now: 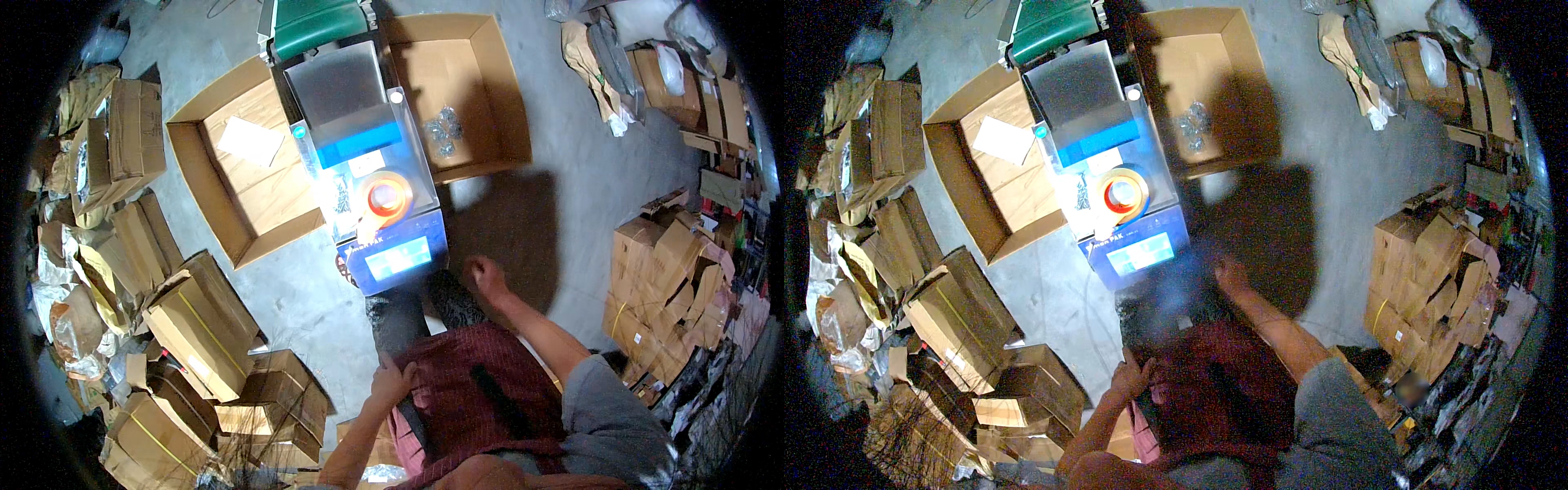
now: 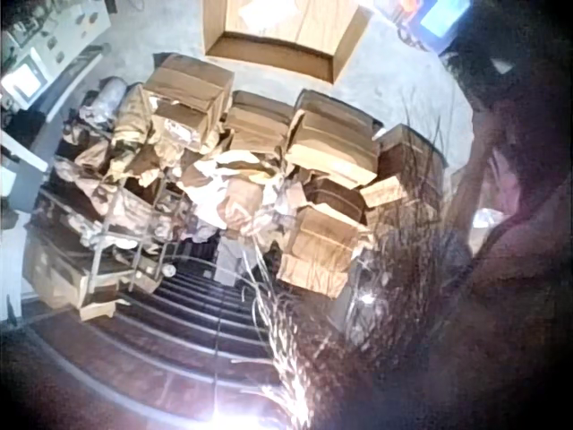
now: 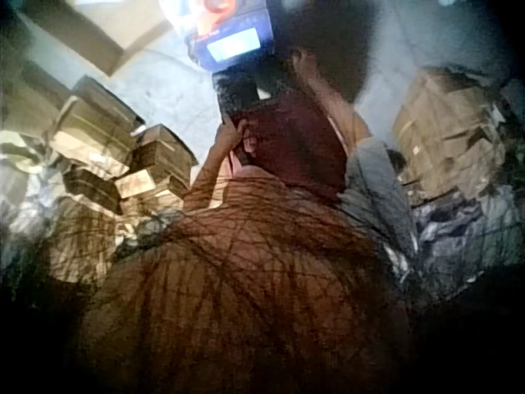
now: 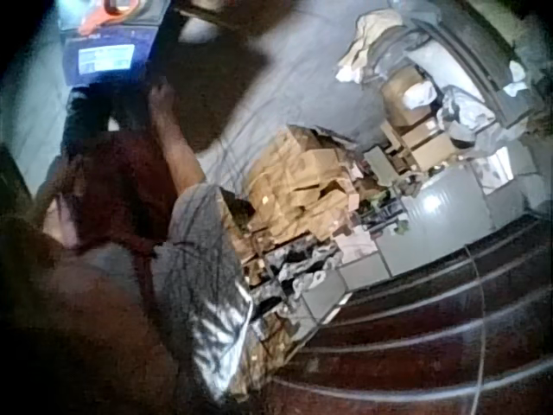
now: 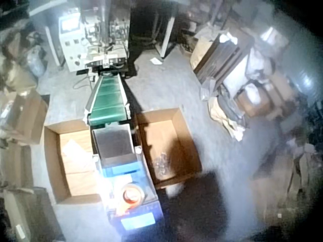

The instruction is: The person handles small metallic items, placing them into clear plastic bags and then into cardboard boxes. They use a digital scale to weigh the items and interact with a large industrial machine, possibly a tumbler, to process the items.

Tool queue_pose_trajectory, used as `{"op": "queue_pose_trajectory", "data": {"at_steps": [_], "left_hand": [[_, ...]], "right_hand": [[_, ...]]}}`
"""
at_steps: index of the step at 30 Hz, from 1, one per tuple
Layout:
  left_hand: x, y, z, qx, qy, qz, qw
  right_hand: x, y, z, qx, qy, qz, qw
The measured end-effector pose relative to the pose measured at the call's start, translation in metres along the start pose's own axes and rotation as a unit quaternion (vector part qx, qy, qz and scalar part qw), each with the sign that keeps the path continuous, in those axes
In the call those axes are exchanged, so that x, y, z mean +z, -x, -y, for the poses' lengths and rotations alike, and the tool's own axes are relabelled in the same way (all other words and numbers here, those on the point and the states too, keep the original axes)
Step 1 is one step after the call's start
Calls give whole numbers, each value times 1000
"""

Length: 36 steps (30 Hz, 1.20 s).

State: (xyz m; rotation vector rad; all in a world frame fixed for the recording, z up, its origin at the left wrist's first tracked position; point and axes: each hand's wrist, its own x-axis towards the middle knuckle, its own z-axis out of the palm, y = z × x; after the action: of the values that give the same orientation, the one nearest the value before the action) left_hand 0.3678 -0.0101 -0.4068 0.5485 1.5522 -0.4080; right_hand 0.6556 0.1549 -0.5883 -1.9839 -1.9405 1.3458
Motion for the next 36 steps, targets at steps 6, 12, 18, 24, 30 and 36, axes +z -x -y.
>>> {"op": "queue_pose_trajectory", "data": {"at_steps": [6,12,18,24,30,36], "left_hand": [[30,-18,-14,-34,-7,-61,997],[17,-24,-18,26,15,-204,978],[-26,-40,-17,118,110,-236,958],[-15,-29,-52,8,98,-171,980],[12,-35,-47,52,28,-218,974],[-1,-33,-47,39,-43,-173,983]], "right_hand": [[-26,-202,72,-174,55,-121,976],[39,-325,117,-91,-60,-154,982],[41,-453,29,-118,-54,-142,981],[-50,-400,72,-151,98,-11,984],[-117,-248,254,-454,216,-161,849],[-75,-214,289,-465,152,-70,869]]}}
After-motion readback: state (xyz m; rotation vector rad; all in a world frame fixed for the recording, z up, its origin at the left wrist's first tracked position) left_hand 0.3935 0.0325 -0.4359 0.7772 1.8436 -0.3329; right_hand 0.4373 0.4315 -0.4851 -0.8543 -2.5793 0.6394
